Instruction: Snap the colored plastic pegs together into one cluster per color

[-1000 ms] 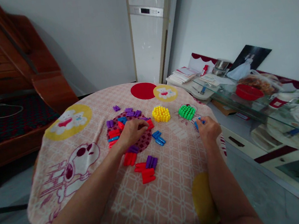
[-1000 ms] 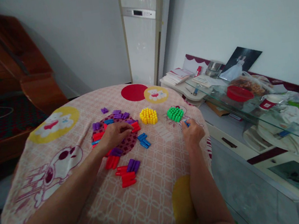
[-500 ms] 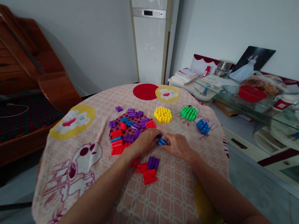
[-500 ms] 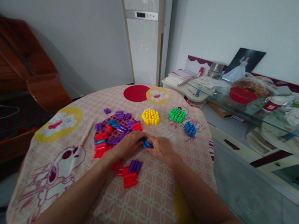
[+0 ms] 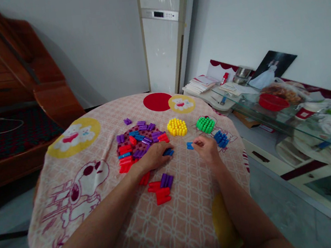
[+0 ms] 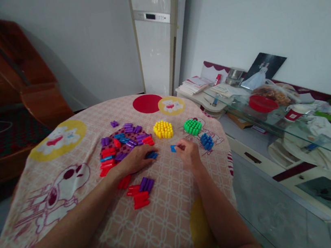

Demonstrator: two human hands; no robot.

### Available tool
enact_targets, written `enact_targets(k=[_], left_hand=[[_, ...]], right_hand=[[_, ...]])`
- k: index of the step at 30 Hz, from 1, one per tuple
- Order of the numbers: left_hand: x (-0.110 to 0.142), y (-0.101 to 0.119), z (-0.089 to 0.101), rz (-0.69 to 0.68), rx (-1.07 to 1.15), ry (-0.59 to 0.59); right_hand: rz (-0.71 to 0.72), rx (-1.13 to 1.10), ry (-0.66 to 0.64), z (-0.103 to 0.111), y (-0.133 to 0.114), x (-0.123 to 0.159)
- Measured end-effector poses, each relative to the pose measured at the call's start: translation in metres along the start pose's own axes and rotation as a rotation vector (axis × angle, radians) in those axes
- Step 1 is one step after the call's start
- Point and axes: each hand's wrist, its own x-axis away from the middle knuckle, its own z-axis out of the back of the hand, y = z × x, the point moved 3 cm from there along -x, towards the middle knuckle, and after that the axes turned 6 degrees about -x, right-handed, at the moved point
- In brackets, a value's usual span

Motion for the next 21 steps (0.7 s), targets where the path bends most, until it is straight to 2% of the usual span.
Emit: enact_targets(k=[4,8,10,15,19,21], left_hand=[[0.0,-0.001,0.0,-0.015,0.036,0.008],[0.001,-0.001,0.001,-0.02,0.039,0.022],[0.002,0.0,0.002,-0.027,0.035,0.023],[0.002,0.0,0.003,-0.046,0.036,0.03],[0.001,-0.003,0.001,-0.059,0.04,0.035],[0.0,-0.004,0.0,-0.068,0.051,0.053]], right_hand=[[-0.049,0.19,0.174,0.045,0.023,-0.014],[-0.117,0.474,0.203,0.073,0.037,-0.029],[-0.124,0.606,0.174,0.074,0.038,-0.035],[-0.183,0.856,0.073,0.063,0.034,-0.04],[-0.204,0.921,0.043,0.062,0.034,-0.039],[-0.192,0.892,0.077,0.064,0.032,-0.037]])
